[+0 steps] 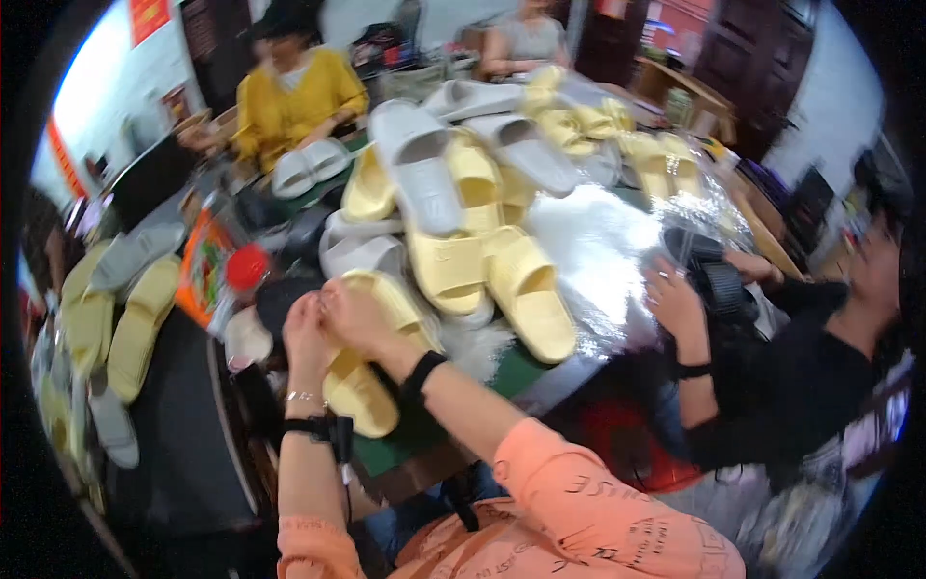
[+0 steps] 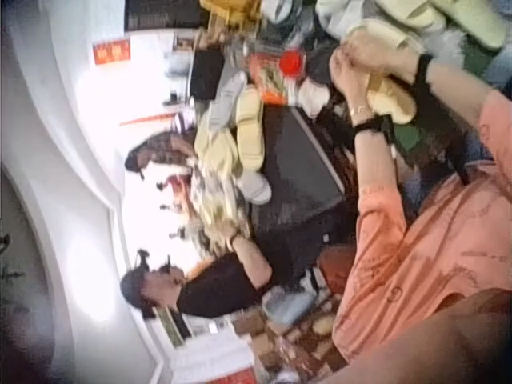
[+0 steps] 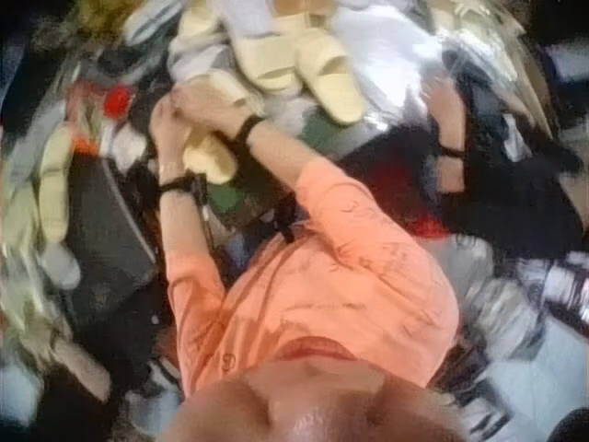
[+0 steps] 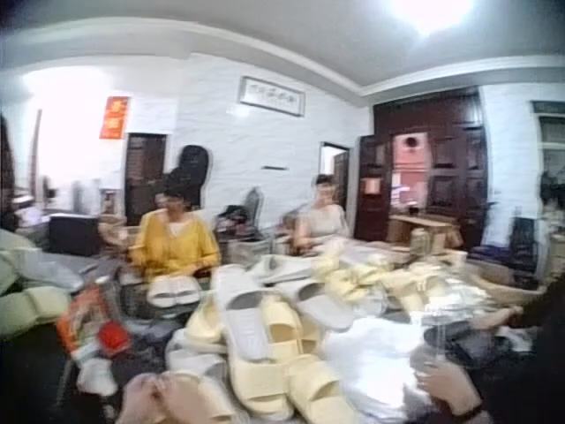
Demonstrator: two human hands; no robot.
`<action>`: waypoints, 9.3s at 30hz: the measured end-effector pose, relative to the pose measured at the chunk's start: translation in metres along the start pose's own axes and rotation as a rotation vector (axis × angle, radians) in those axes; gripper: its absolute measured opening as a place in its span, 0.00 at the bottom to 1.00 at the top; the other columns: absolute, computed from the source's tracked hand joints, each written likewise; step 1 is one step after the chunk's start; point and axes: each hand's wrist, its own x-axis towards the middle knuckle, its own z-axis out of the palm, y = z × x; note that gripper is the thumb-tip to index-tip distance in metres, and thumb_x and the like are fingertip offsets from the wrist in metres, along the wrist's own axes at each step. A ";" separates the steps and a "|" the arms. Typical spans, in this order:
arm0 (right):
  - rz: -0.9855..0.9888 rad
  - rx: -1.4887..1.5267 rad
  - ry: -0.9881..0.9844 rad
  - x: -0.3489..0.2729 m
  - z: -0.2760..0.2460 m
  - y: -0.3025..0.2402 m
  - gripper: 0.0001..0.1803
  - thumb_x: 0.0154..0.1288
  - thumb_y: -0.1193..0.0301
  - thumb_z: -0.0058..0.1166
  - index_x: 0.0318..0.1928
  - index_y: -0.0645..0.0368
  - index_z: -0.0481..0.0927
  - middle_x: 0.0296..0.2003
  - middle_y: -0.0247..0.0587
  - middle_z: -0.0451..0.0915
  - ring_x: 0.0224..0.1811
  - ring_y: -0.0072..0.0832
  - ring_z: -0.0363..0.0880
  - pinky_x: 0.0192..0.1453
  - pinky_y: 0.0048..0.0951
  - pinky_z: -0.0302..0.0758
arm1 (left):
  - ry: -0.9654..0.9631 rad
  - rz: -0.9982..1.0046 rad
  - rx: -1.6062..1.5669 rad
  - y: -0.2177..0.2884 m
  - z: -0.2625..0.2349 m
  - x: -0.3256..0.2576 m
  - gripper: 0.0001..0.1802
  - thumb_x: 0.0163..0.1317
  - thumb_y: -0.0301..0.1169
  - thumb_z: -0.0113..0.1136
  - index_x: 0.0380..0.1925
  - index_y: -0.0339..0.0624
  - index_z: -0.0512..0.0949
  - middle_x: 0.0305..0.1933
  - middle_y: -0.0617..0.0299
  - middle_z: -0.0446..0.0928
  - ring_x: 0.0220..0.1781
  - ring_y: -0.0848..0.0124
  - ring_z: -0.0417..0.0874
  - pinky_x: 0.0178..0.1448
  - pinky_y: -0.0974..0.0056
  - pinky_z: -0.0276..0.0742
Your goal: The recorder is sitting at a large table with others, inspecting and processing plastic slide-style sandals, checking for defects and trimming excess material.
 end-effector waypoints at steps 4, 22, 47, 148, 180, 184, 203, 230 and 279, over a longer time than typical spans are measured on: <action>0.018 0.159 0.020 0.003 0.005 -0.007 0.11 0.62 0.62 0.40 0.37 0.57 0.69 0.30 0.52 0.74 0.34 0.49 0.73 0.35 0.43 0.67 | 0.010 0.003 0.023 0.008 -0.004 0.001 0.10 0.64 0.31 0.47 0.40 0.36 0.71 0.33 0.68 0.72 0.33 0.82 0.71 0.37 0.76 0.68; -0.016 0.135 0.054 0.002 0.010 0.000 0.09 0.60 0.66 0.44 0.33 0.59 0.70 0.26 0.50 0.75 0.31 0.46 0.74 0.32 0.38 0.69 | -0.036 -0.001 0.043 0.000 -0.012 0.001 0.07 0.63 0.30 0.48 0.34 0.39 0.72 0.30 0.68 0.72 0.31 0.80 0.71 0.36 0.76 0.69; -0.015 0.112 0.015 0.003 0.007 0.001 0.07 0.59 0.68 0.45 0.31 0.59 0.69 0.23 0.46 0.75 0.27 0.43 0.74 0.29 0.37 0.68 | -0.010 -0.083 0.049 0.001 -0.012 0.002 0.06 0.64 0.30 0.47 0.32 0.40 0.72 0.27 0.69 0.71 0.27 0.82 0.70 0.32 0.77 0.66; 0.005 0.354 0.018 0.005 0.001 0.003 0.09 0.58 0.68 0.48 0.30 0.61 0.70 0.21 0.43 0.74 0.23 0.33 0.71 0.29 0.31 0.67 | -0.034 0.088 -0.052 0.004 -0.003 -0.001 0.07 0.63 0.29 0.49 0.34 0.37 0.73 0.34 0.63 0.75 0.34 0.80 0.74 0.40 0.76 0.70; 0.141 0.499 0.009 0.007 -0.002 -0.002 0.07 0.54 0.73 0.51 0.25 0.64 0.72 0.18 0.39 0.73 0.21 0.23 0.70 0.26 0.26 0.67 | 0.024 -0.005 -0.044 0.007 -0.001 -0.003 0.05 0.60 0.29 0.53 0.32 0.38 0.74 0.31 0.66 0.75 0.31 0.80 0.73 0.35 0.78 0.69; 0.125 0.499 0.029 0.008 -0.006 0.001 0.07 0.55 0.72 0.50 0.25 0.64 0.72 0.18 0.42 0.73 0.21 0.26 0.71 0.26 0.27 0.67 | -0.016 0.016 -0.030 0.004 0.006 -0.002 0.06 0.62 0.30 0.51 0.33 0.38 0.73 0.31 0.65 0.75 0.32 0.79 0.74 0.36 0.77 0.70; -0.024 0.179 0.049 -0.006 0.007 -0.028 0.08 0.61 0.69 0.42 0.33 0.61 0.68 0.28 0.50 0.73 0.34 0.48 0.71 0.35 0.39 0.67 | -0.014 0.014 -0.152 0.003 -0.019 -0.007 0.08 0.64 0.29 0.46 0.37 0.38 0.72 0.37 0.60 0.76 0.38 0.74 0.77 0.43 0.71 0.74; 0.083 0.304 0.001 -0.001 -0.007 -0.011 0.09 0.60 0.67 0.44 0.33 0.61 0.68 0.25 0.44 0.74 0.28 0.35 0.73 0.33 0.31 0.67 | -0.066 0.110 0.013 0.004 0.001 0.002 0.06 0.64 0.29 0.47 0.33 0.38 0.70 0.27 0.69 0.69 0.27 0.84 0.67 0.32 0.80 0.63; -0.132 0.324 0.127 0.005 -0.003 -0.019 0.06 0.60 0.72 0.44 0.33 0.62 0.67 0.24 0.48 0.71 0.28 0.40 0.71 0.32 0.32 0.67 | -0.065 0.101 -0.049 0.010 -0.008 0.004 0.09 0.63 0.31 0.49 0.36 0.37 0.73 0.34 0.64 0.76 0.33 0.80 0.75 0.38 0.77 0.71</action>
